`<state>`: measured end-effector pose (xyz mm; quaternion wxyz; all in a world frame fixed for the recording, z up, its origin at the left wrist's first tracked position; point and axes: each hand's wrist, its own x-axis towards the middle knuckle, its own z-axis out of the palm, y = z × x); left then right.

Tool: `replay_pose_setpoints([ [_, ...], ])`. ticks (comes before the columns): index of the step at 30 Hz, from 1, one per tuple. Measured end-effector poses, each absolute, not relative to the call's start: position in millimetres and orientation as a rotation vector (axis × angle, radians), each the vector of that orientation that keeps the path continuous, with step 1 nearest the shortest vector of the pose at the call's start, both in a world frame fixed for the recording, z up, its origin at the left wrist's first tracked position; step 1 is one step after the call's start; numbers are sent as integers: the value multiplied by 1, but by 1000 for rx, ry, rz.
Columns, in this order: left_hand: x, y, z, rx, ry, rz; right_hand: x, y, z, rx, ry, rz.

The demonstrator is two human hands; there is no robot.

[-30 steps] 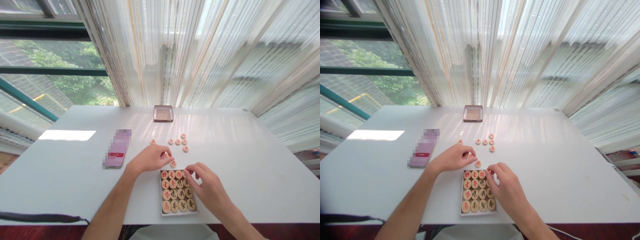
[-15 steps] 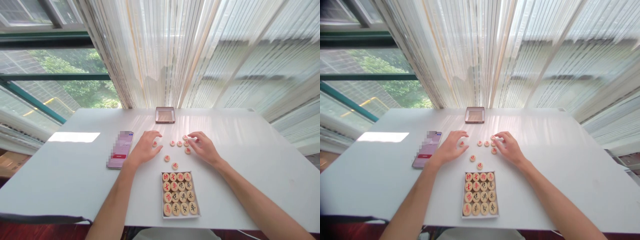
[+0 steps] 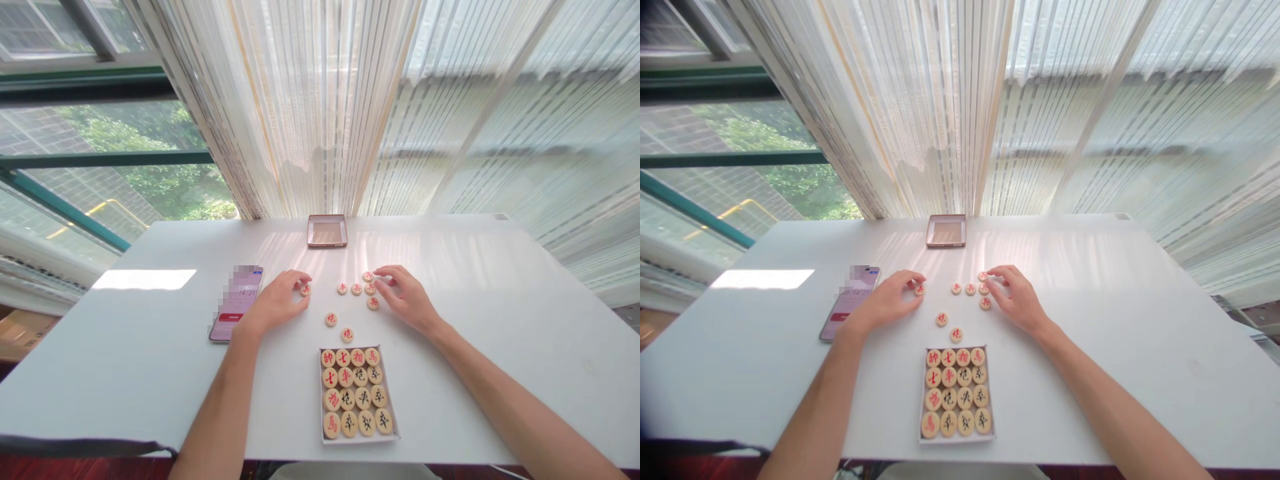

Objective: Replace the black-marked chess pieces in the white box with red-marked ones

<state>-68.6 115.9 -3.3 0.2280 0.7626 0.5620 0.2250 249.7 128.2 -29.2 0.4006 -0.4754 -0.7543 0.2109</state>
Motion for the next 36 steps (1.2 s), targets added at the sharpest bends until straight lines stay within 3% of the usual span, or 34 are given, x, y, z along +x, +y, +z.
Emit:
replay_pose_setpoints([
  [36,-33,115,-11,2187,1389,781,255,138,-44,-1136,-2181,383],
])
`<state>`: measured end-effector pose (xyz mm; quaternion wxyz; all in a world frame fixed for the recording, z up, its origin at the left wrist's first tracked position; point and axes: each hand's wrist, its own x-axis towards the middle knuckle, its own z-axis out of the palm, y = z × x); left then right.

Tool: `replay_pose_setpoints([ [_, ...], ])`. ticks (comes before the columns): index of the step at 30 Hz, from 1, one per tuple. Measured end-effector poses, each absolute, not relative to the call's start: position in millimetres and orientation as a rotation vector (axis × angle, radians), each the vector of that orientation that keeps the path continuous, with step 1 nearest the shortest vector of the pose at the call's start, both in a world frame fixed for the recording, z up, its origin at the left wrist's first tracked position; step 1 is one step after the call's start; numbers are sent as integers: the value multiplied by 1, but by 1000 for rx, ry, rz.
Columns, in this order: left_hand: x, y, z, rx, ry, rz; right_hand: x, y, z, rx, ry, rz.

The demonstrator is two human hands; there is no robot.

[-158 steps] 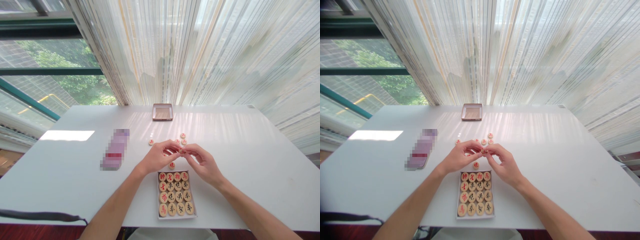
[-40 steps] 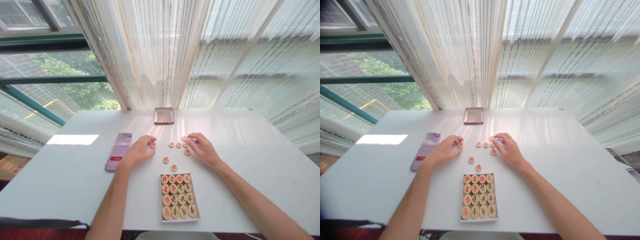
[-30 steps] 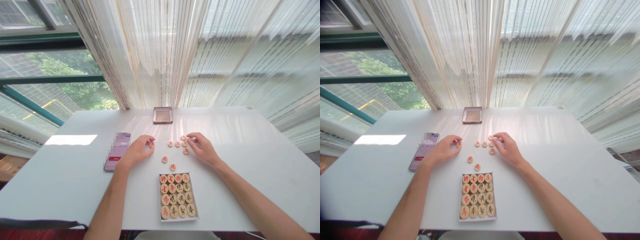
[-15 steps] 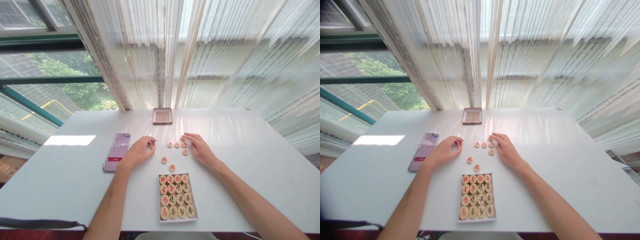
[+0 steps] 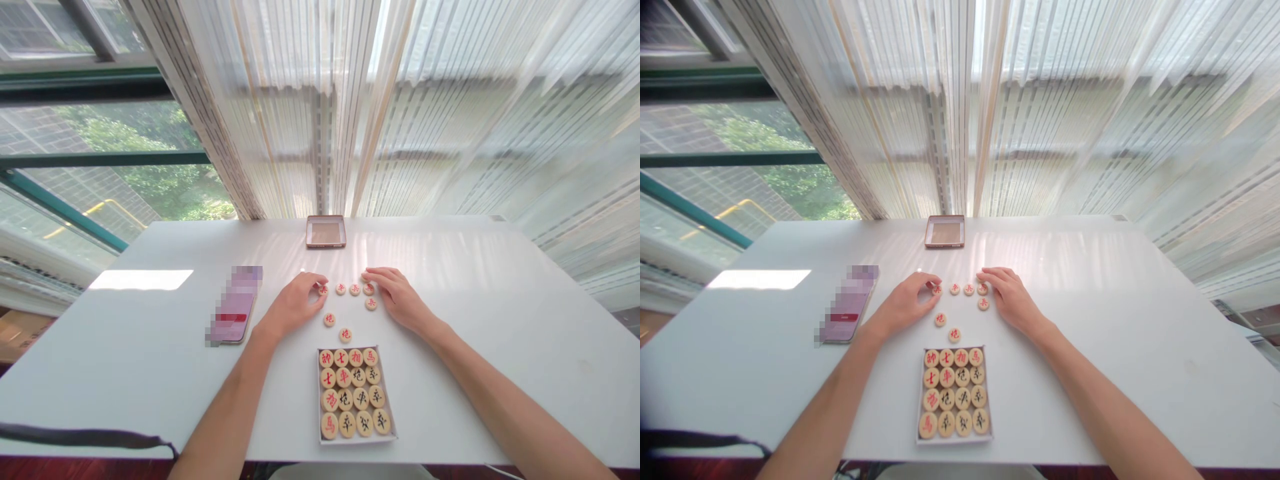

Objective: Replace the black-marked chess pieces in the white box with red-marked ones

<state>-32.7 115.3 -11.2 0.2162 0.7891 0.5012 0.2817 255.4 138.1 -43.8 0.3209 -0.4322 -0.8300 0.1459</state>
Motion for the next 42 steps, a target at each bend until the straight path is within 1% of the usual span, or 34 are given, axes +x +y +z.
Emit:
replay_pose_setpoints([
  [17,-30,116,-12,2173,1387,772,255,140,-37,-1220,-2074,374],
  [22,-29,115,-9,2183,1394,850,254,135,-32,-1225,-1984,379],
  [26,-18,109,0,2024,1409,965,249,121,-21,-1198,-1935,389],
  [30,-1,98,8,1835,1324,1007,240,104,-12,-1079,-1921,419],
  [38,15,89,13,1620,1055,904,229,88,-9,-708,-1999,400],
  [42,14,89,11,1578,1041,898,227,87,-9,-672,-2004,410],
])
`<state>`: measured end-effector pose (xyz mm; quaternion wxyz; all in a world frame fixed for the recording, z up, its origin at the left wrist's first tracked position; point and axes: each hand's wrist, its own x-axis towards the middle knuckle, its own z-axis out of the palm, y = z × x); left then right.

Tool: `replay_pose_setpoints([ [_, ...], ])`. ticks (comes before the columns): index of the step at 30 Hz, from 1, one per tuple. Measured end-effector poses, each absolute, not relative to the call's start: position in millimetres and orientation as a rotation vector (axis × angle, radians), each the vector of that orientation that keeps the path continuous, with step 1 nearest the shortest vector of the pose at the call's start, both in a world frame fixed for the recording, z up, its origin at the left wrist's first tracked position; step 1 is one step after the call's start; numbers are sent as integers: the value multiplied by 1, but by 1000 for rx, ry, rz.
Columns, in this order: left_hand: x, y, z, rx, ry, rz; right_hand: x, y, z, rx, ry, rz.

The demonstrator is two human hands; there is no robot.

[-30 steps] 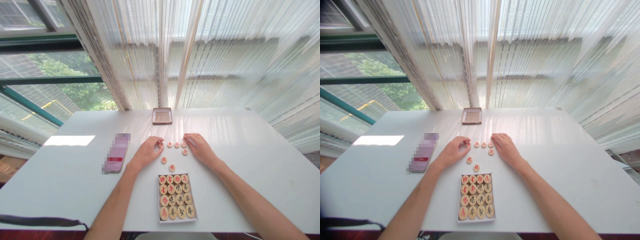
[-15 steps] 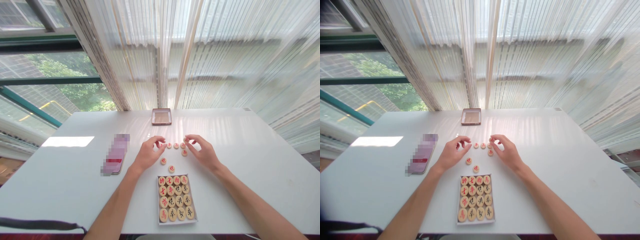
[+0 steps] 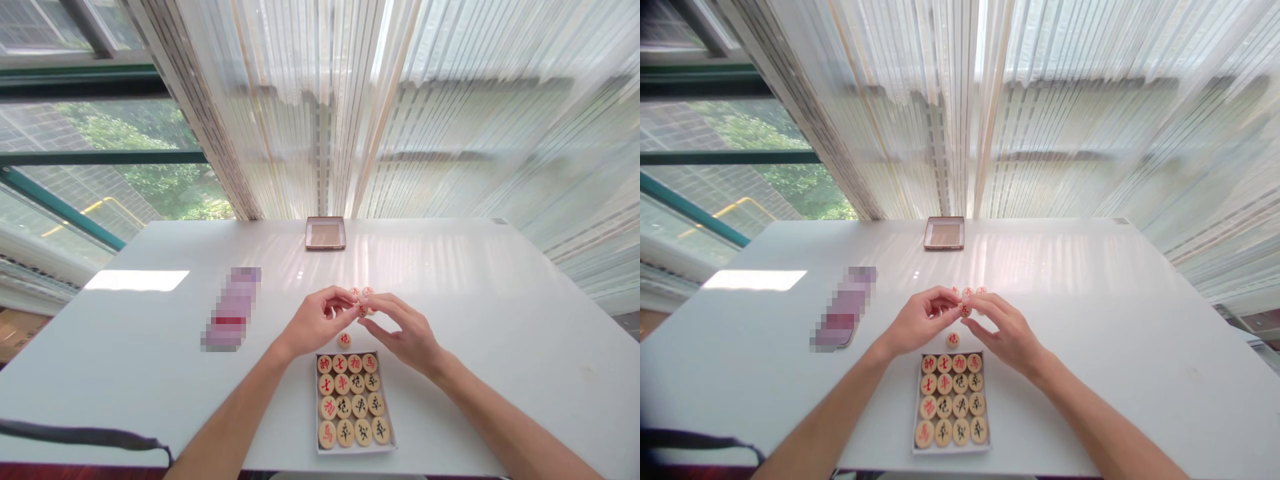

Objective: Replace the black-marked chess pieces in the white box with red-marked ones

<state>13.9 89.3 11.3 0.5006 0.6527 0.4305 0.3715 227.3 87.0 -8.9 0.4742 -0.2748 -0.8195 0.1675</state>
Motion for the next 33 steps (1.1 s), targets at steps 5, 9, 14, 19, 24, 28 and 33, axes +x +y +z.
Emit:
replay_pose_setpoints([
  [5,10,90,10,1580,1014,891,228,86,-10,-738,-1970,400],
  [9,8,90,12,1616,991,868,227,85,-10,-768,-1951,453],
  [14,7,90,14,1632,999,851,227,84,-9,-803,-1931,492],
  [19,6,91,14,1653,1027,851,227,82,-9,-844,-1893,561],
  [24,6,91,13,1669,1056,881,226,81,-10,-891,-1843,743],
  [28,6,90,16,1693,1051,898,225,78,-6,-909,-1807,855],
  [33,6,88,19,1730,1058,881,223,75,-3,-892,-1797,848],
])
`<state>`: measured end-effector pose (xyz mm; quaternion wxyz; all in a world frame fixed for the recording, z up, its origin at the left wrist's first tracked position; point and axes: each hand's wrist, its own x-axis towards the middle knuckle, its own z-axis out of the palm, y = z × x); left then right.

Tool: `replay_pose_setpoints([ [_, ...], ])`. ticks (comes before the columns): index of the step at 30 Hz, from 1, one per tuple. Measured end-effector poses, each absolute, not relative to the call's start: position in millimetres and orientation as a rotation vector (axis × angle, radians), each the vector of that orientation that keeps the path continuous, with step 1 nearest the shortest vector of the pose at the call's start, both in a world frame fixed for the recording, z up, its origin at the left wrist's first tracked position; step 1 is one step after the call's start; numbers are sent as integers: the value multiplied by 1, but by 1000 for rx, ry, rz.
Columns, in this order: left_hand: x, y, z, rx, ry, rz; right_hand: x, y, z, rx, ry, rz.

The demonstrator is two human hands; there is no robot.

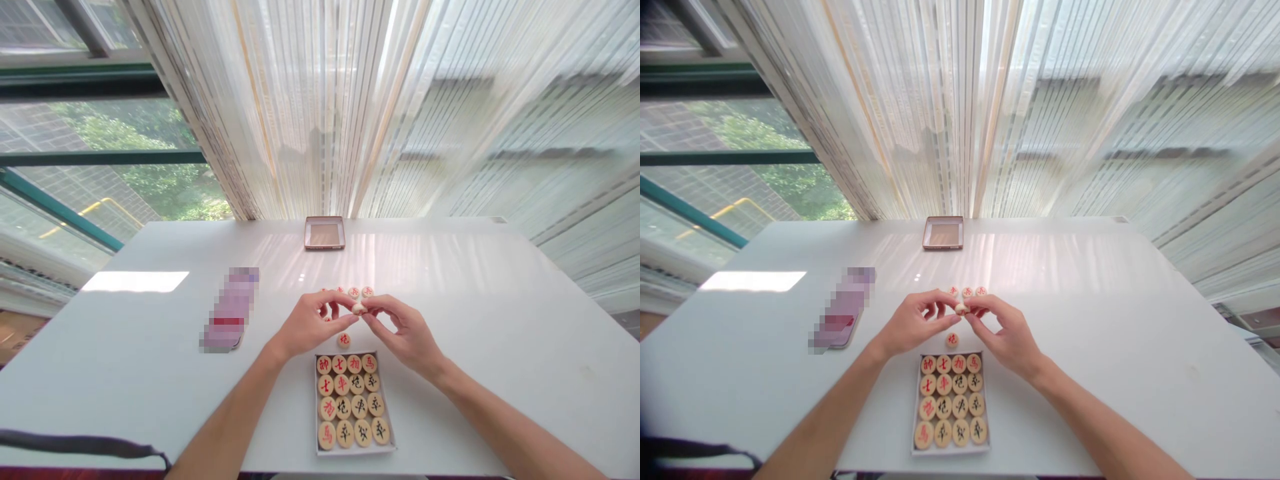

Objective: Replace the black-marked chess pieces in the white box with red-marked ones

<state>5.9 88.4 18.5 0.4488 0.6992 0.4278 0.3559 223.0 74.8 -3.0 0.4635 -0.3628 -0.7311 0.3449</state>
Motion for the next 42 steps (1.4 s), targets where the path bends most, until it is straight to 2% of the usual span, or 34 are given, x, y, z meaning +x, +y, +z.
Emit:
replay_pose_setpoints([
  [6,6,89,18,1722,999,932,223,77,-7,-815,-1866,601],
  [12,7,89,17,1739,943,965,224,79,-7,-767,-1914,522],
  [42,3,89,17,1669,1028,868,223,76,-5,-871,-1837,731],
])
